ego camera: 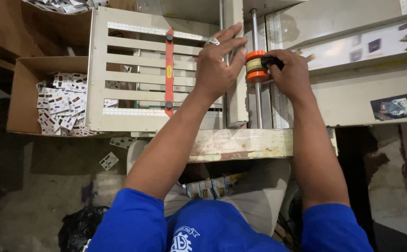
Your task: The person operates a manual paper processing machine by turning a crank handle with their right hand while guiding small printed cards through the rollers with their left hand. They repeatedly pick up cards from a nearby cardboard box and feed them into the machine, occasionally adjusting the machine's guide rails.
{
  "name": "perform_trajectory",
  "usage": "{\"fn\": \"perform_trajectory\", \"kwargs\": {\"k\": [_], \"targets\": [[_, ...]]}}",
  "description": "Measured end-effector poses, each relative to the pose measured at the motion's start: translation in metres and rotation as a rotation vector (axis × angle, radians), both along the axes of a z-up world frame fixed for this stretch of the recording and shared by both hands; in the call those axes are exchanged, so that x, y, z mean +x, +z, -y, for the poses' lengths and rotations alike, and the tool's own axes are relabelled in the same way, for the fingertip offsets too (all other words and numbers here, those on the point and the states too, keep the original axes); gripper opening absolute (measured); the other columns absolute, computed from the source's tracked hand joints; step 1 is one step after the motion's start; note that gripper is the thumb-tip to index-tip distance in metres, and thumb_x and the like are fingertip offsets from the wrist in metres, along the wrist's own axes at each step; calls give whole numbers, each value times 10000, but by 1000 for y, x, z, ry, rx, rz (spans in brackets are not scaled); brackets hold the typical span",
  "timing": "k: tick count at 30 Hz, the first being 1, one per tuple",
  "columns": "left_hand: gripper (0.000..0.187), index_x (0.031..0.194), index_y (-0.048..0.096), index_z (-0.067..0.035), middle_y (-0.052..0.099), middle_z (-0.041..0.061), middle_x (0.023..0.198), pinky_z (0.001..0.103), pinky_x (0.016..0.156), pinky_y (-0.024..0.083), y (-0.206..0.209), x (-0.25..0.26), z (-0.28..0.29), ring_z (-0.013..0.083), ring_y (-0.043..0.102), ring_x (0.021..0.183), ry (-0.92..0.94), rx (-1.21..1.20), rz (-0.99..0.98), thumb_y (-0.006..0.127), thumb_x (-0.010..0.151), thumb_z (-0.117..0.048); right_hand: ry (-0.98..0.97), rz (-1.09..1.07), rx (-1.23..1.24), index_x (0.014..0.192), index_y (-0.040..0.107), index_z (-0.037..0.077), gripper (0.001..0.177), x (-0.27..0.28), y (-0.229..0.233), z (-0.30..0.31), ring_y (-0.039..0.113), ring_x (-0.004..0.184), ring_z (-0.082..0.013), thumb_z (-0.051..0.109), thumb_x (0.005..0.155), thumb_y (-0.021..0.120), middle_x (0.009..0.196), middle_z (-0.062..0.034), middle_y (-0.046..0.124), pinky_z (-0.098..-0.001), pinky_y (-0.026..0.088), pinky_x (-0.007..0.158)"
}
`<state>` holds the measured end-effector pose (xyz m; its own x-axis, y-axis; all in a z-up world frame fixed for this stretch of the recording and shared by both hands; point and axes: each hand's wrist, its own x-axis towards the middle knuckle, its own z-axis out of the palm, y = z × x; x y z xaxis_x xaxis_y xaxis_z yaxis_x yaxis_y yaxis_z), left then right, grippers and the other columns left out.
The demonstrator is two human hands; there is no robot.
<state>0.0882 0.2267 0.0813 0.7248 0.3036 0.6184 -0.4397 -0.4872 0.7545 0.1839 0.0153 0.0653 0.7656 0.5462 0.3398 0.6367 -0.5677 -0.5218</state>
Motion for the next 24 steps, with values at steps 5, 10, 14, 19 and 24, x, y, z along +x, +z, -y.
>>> {"fn": "perform_trajectory", "kwargs": {"k": [5,10,14,19,24], "targets": [[184,1066,796,-17,686,87,1335,364,1140,496,0,0,0,219,674,1244,2,-18,-15,729,899,-52,36,17,44,1141,761,-17,386,2,-2,1,670,774,-266,-115,787,640,992,-160,752,-355,543,733],[192,1073,790,-25,682,79,1340,368,1084,547,0,0,0,249,650,1263,-5,-42,-23,714,901,-64,45,-16,62,1143,754,-28,394,0,1,0,667,762,-243,-139,785,632,980,-156,748,-337,548,721],[194,1084,789,-40,682,63,1345,372,1106,532,-3,1,0,245,643,1276,-11,-49,-23,718,904,-57,24,-28,31,1164,748,-12,413,2,-2,2,666,783,-240,-146,793,625,993,-145,745,-337,546,732],[195,1075,790,-47,686,66,1337,366,1082,551,-2,1,1,243,650,1264,-6,-54,-18,722,892,-38,12,-17,25,1142,759,-4,387,2,-1,0,671,781,-249,-138,795,651,1004,-143,750,-348,555,741],[208,1082,796,-57,686,66,1343,380,1099,537,-5,2,0,247,645,1273,-9,-56,-30,725,888,-34,9,10,21,1131,768,8,388,4,-5,2,654,750,-254,-125,789,646,977,-137,744,-348,538,701]]}}
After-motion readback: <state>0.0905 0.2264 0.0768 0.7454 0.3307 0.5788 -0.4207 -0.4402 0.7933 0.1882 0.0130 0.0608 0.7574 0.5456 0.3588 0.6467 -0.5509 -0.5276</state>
